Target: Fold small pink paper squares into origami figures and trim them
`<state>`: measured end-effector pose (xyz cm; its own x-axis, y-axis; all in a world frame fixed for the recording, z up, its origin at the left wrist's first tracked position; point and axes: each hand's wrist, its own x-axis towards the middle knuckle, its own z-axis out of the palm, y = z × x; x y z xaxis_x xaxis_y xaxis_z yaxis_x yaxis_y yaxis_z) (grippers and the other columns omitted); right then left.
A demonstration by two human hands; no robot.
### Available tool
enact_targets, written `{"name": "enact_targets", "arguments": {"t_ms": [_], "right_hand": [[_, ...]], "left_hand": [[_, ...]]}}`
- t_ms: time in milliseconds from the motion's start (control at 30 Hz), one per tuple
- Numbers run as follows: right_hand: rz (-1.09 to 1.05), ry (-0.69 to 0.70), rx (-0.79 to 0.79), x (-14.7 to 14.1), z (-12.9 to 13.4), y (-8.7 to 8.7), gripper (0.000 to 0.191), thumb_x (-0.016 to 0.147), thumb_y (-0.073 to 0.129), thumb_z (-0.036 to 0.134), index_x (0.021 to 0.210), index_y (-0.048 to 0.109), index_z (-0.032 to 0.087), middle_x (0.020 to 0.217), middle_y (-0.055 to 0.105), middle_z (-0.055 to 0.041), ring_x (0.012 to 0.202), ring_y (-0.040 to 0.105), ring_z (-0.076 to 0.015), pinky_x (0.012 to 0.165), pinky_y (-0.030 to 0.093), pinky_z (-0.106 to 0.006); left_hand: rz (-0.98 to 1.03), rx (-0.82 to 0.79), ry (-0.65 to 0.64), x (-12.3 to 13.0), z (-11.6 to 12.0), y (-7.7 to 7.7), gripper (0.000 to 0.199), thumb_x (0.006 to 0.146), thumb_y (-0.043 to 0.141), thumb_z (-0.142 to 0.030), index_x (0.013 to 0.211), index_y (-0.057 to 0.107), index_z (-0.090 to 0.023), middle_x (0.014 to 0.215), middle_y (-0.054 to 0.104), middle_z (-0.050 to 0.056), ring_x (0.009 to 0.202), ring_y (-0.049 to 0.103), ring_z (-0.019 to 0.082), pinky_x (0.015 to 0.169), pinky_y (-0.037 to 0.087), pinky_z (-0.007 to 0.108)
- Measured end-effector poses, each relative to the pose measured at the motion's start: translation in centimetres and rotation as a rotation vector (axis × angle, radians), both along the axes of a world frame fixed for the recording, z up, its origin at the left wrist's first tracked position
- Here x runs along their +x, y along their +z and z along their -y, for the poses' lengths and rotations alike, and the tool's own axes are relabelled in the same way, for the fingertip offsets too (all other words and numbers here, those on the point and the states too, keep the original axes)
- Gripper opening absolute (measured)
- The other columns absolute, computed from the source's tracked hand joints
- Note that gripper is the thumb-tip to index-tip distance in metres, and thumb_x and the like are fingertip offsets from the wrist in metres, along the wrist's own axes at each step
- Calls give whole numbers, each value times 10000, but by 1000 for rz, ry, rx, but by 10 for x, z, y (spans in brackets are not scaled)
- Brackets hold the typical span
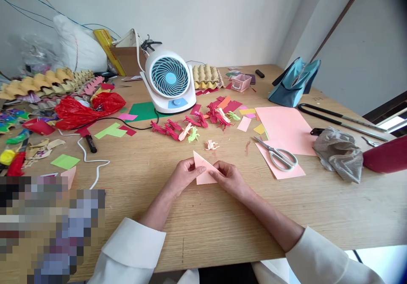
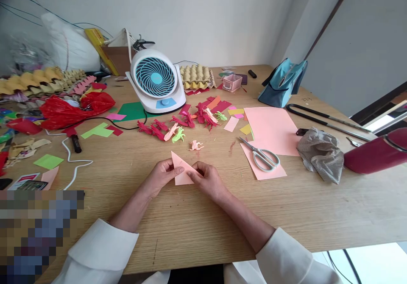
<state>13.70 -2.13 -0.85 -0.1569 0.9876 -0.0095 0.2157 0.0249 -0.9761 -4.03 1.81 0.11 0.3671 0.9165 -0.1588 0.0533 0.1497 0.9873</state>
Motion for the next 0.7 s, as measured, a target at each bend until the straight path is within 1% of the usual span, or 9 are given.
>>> {"name": "enact_targets", "arguments": {"t_ms": [167,367,567,700], "right_hand": [[43,11,18,1,1,-1,320,854,582,460,732,559,165,620,468,38,561,376,-96,515,279,-232],[100,33,28,-1,5,0,259,863,577,394,744,566,164,625,479,37,567,396,-95,527,301,-225],[138,62,54,-3,7,0,244,861,584,362,723,576,160,607,469,43,553,388,-88,515,295,-219],[130,81,70,-3,8,1,295,884,558,410,731,588,159,598,455,43,544,375,-88,510,285,-221]], "left_hand": [[-18,10,-54,-1,1,-3,320,713,760,-396,872,700,-126,827,716,55,740,628,185,663,477,272],[-73,46,-14,0,3,-5,309,739,733,-410,831,668,-122,781,682,46,692,600,166,619,457,258],[-114,129,-32,1,6,-7,295,758,710,-419,760,631,-135,690,598,-4,615,535,125,566,409,230],[-118,127,-37,3,8,-7,313,761,701,-431,715,605,-136,643,544,-22,585,498,113,539,380,223]]}}
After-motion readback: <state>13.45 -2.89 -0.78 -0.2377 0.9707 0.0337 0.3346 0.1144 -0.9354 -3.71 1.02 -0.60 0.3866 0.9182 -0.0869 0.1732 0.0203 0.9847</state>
